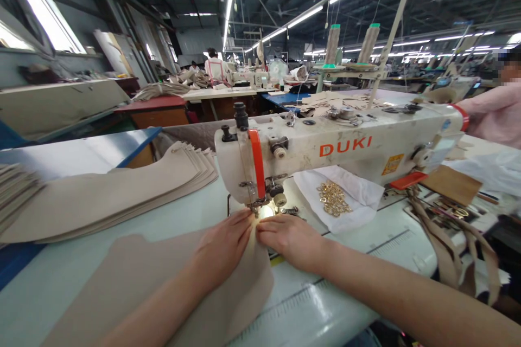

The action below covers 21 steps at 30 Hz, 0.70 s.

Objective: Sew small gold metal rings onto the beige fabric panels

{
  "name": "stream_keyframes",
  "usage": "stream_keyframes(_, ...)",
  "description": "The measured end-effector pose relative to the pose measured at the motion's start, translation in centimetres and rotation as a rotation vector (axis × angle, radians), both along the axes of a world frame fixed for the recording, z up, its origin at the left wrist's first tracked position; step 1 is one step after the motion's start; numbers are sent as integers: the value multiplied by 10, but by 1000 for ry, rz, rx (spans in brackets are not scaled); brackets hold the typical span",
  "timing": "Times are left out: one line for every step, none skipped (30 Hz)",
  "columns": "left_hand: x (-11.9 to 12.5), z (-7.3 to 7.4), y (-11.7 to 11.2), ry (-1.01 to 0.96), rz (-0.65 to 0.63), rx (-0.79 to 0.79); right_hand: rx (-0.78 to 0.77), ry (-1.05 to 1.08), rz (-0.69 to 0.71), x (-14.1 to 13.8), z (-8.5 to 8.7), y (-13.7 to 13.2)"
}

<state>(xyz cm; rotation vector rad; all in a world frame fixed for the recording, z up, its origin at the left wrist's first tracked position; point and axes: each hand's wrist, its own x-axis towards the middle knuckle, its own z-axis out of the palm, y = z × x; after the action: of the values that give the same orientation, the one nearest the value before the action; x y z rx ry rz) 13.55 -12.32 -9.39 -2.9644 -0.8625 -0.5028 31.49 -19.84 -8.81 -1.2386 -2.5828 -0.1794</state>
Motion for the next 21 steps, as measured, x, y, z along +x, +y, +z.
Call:
stream_keyframes(1, 0, 0, 2, -1, 2, 0, 5, -4, 1, 0, 0)
stream_keyframes(2, 0, 1, 0, -6, 1, 2, 11, -6, 1, 0, 1)
stream_keyframes(3, 0, 2, -5, -11, -2, 4, 15, -8, 2, 0, 2)
stream_keyframes(4, 0, 2, -12, -11, -6, 6, 16, -8, 3, 0, 2)
stream_keyframes(4, 1, 2, -19, -5, -8, 8, 15, -6, 4, 1, 3)
stream_keyframes(3, 1, 1, -25, 5, -8, 9, 12, -1, 4, 1, 3)
stream_keyframes(2, 1, -1, -32, 14, -5, 9, 7, 8, 2, 1, 2)
stream_keyframes(-2, 1, -4, -39, 18, -1, 9, 3, 23, 0, 1, 0)
stream_keyframes(-7, 1, -9, -46, 18, 4, 12, 0, 44, -3, 1, -3)
stream_keyframes(-13, 0, -16, -55, 15, 11, 18, 1, 70, -8, 0, -7)
stream_keyframes(-21, -1, -24, -64, 8, 21, 27, 4, 95, -14, -2, -12)
stream_keyframes(-29, -2, -33, -71, 4, 29, 34, 9, 118, -20, -4, -19)
stream_keyframes(-38, -4, -42, -77, 5, 34, 42, 17, 134, -26, -6, -25)
stream_keyframes(-46, -5, -50, -81, 11, 34, 46, 30, 153, -32, -8, -32)
stream_keyframes(-53, -5, -58, -84, 22, 26, 48, 45, 171, -37, -9, -37)
stream_keyframes(-60, -5, -64, -91, 42, 16, 50, 63, 182, -41, -10, -42)
stream_keyframes(-65, -4, -70, -102, 73, 12, 49, 81, 190, -43, -11, -45)
stream_keyframes(-70, -1, -76, -120, 114, 24, 48, 99, 192, -45, -11, -47)
stream_keyframes(-74, 2, -82, -145, 161, 51, 46, 115, 190, -45, -11, -48)
stream_keyframes(-78, 5, -88, -171, 200, 86, 42, 130, 187, -45, -10, -48)
stream_keyframes(-83, 6, -96, -184, 219, 122, 39, 146, 185, -44, -9, -48)
